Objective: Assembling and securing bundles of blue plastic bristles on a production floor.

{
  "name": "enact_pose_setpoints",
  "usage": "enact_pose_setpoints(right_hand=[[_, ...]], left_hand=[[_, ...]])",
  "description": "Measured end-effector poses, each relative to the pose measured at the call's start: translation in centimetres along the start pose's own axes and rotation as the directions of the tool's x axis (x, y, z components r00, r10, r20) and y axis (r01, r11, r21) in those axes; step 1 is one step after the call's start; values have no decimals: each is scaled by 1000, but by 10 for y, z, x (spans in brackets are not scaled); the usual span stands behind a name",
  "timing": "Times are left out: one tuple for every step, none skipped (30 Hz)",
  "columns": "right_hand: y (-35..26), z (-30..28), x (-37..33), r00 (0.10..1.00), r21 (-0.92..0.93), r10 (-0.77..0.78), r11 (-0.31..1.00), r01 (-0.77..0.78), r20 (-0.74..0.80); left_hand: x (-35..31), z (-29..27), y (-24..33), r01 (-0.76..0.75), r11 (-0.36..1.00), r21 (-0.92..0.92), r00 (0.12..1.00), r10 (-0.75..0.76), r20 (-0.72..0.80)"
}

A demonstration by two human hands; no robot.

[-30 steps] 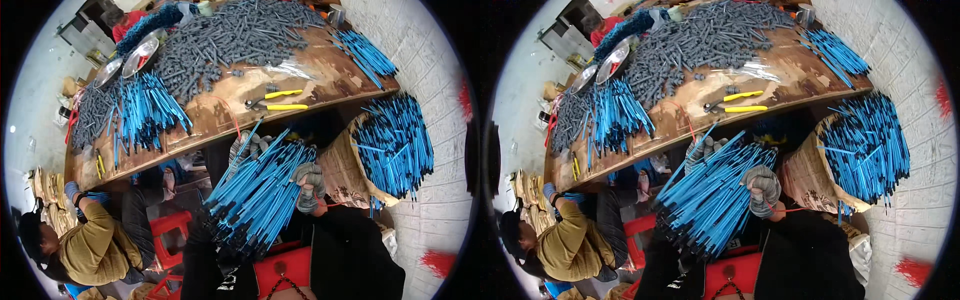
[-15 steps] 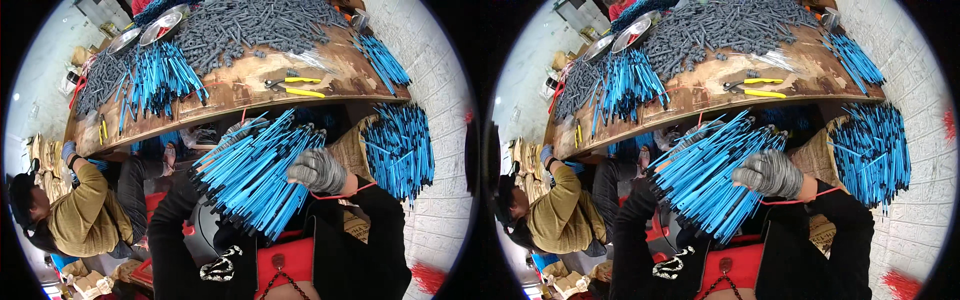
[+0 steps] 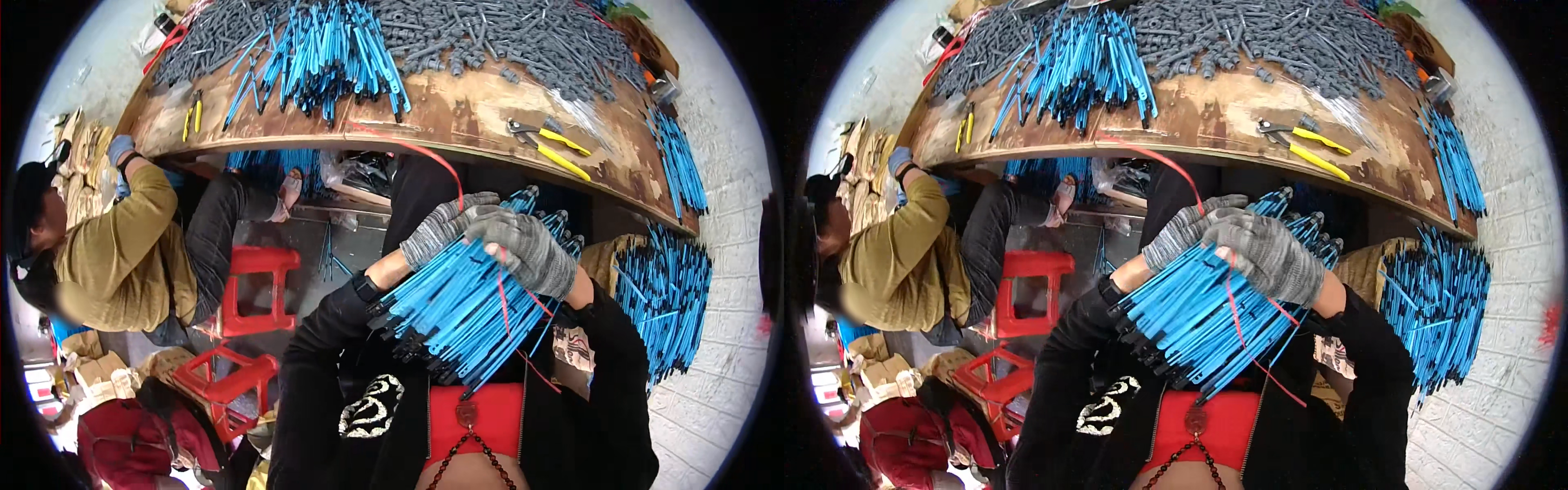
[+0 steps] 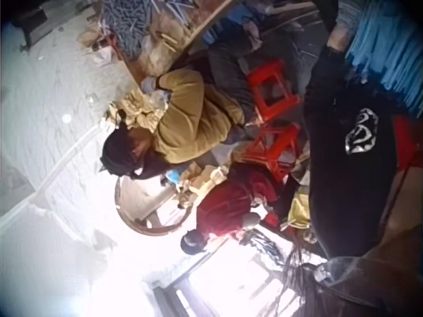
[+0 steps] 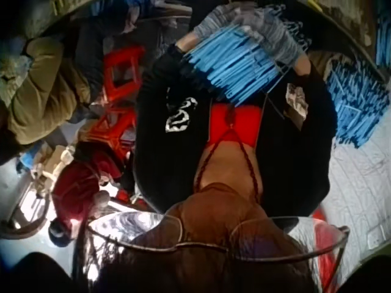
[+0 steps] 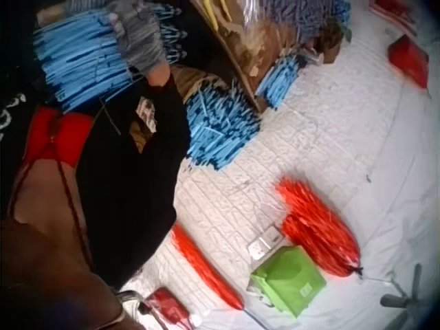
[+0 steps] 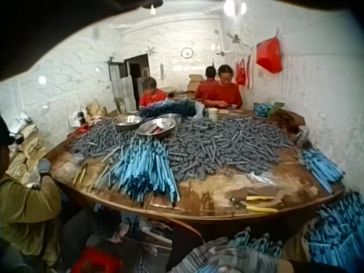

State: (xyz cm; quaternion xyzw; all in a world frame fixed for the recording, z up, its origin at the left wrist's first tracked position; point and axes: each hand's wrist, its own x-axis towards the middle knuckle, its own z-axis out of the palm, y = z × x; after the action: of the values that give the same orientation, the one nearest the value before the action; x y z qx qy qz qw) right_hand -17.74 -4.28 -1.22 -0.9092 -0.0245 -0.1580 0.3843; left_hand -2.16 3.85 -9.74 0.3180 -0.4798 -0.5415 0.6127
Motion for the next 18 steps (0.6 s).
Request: enact_pose_setpoints(right_hand=[[-1,1,-4,1000,14,-4,1000,4,30],[-5,1,-10,1000,29,-5,1000,5,-9],[-8,1,-17,999,45,0,999,2,-47],[-8,0,-23,1000,62,1,998,0,-14],[-6,2,-26,994,66,-32,997,39,-102],[-5,5,-27,979,68,-61,995,75,-193],[-5,7,-28,983,83,-66,993,81,-173],[-6,9,-28,981,124,-36,990,61,-191],[-8,11,-28,978,164,-7,986,42,-209],[-10,9,-27,972,190,24,982,21,-232],[-12,8,-25,974,190,16,981,28,-224],[-15,8,-23,978,202,53,979,-11,-202],[-17,8,-21,980,214,89,976,-50,-179],[-18,9,-21,980,225,125,970,-88,-156],[-17,8,-23,981,223,118,971,-81,-156],[-15,8,-26,977,238,129,967,-86,-169],[-13,9,-28,973,254,140,963,-91,-181],[-10,9,-29,969,270,153,958,-98,-192]], left_hand=[[-3,2,0,52,998,-23,999,-52,-5],[-6,5,0,102,994,-51,995,-103,-12],[-7,10,0,97,993,-70,994,-101,-45],[-4,12,0,110,985,-134,994,-111,-4],[-5,8,2,124,975,-185,992,-121,29],[-8,3,3,139,962,-234,990,-127,64],[-11,-5,1,131,962,-240,991,-125,38],[-14,-13,1,166,973,-159,985,-157,69],[-18,-21,2,201,977,-73,976,-193,97],[-15,-29,2,226,974,16,964,-226,136],[-13,-37,1,219,976,17,967,-219,128],[-13,-45,-1,232,964,132,953,-252,166],[-14,-51,-4,239,939,247,936,-290,200],[-17,-56,-7,240,902,359,915,-334,227],[-15,-55,-5,237,901,363,917,-331,224],[-14,-52,-4,231,884,406,919,-336,207],[-15,-49,-4,227,865,447,921,-340,190],[-17,-46,-4,223,845,486,924,-343,172]])
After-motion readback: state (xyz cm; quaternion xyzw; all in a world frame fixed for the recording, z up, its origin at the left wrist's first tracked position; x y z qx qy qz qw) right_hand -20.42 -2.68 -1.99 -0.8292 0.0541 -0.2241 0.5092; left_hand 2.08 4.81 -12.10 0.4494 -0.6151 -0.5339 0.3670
